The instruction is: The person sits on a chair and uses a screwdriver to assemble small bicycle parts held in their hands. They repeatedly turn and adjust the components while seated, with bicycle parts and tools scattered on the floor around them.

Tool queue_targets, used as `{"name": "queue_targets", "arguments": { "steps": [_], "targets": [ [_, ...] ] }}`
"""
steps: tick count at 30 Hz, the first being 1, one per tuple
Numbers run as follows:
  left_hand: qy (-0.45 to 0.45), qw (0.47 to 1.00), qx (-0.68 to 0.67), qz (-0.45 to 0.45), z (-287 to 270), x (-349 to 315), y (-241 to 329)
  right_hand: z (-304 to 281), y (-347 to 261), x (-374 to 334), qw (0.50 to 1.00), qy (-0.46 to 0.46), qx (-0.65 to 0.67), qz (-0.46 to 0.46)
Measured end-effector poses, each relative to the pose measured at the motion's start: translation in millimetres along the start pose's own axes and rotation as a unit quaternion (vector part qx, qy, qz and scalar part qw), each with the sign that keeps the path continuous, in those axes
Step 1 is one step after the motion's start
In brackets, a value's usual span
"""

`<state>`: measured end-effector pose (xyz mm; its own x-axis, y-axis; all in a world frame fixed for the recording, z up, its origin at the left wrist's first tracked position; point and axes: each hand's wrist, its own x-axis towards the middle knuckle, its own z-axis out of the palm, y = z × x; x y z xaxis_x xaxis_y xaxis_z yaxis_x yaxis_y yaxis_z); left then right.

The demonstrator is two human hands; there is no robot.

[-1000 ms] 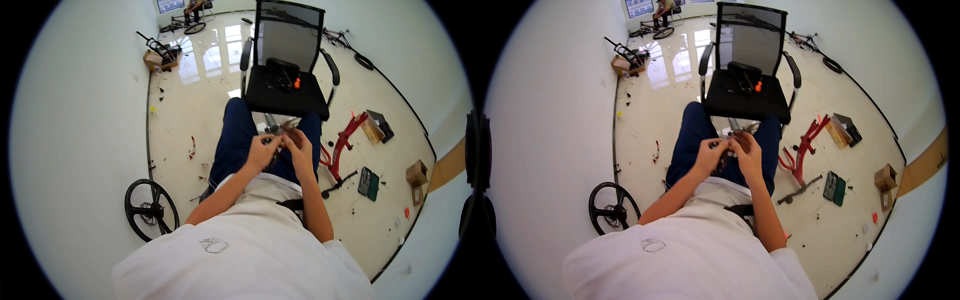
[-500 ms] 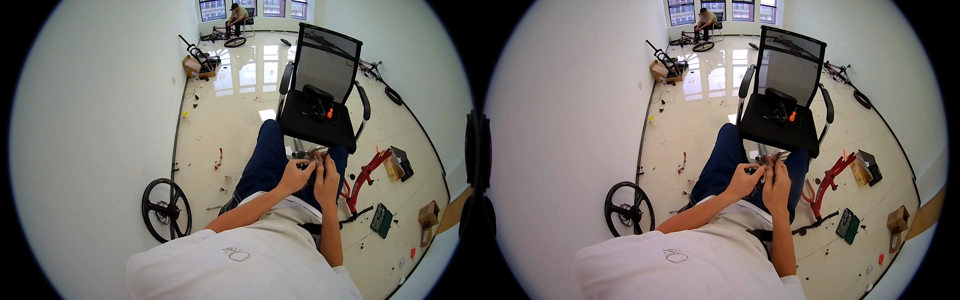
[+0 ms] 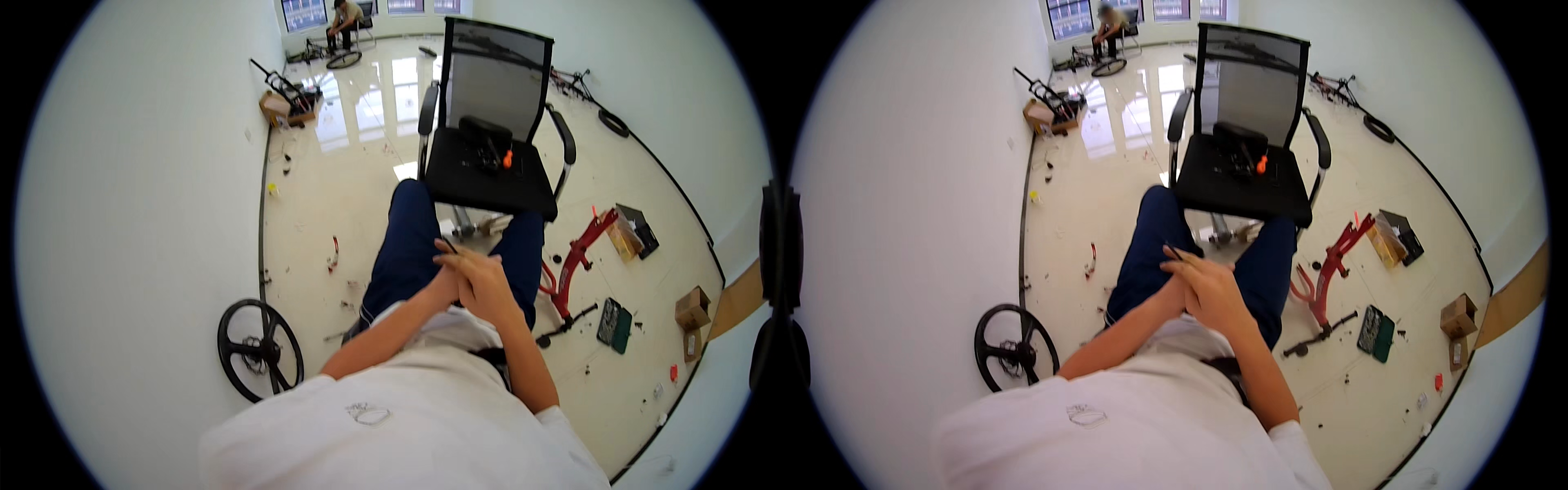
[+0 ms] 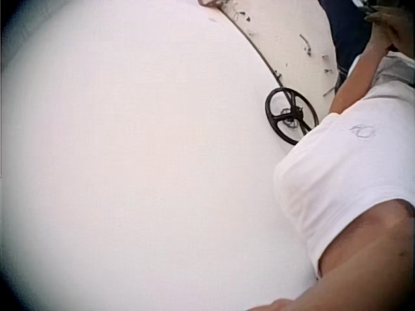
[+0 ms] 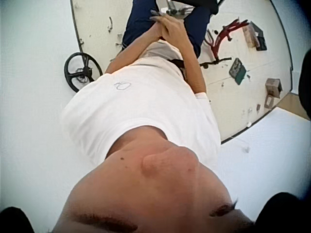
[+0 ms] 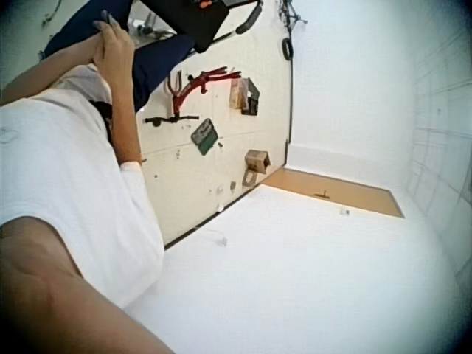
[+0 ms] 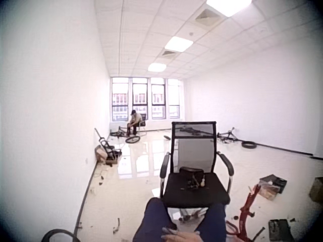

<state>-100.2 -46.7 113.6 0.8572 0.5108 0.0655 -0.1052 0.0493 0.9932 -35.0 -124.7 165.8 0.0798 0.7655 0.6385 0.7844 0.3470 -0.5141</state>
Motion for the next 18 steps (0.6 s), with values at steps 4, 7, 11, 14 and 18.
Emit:
{"name": "queue_targets", "arguments": {
  "steps": [4,7,11,14,18],
  "targets": [
    [-0.036,0.992,-0.080,-0.085,-0.4,0.0,14.1,-13.4,0.0,1.6,0.994,0.062,0.052,0.080],
    [-0.038,0.984,-0.140,-0.106,-2.3,2.2,26.3,-32.5,28.1,-8.5,0.988,0.095,-0.039,0.117],
    [-0.041,0.973,-0.185,-0.135,-11.9,6.8,23.6,-40.3,27.7,-29.9,0.982,0.080,-0.150,0.087],
    [-0.048,0.961,-0.220,-0.157,-15.3,4.1,20.6,-50.4,19.7,-24.4,0.966,0.048,-0.252,0.009],
    [-0.048,0.950,-0.265,-0.160,-25.4,9.9,20.1,-47.2,30.8,-21.4,0.967,-0.003,-0.254,-0.020]
  ]
}}
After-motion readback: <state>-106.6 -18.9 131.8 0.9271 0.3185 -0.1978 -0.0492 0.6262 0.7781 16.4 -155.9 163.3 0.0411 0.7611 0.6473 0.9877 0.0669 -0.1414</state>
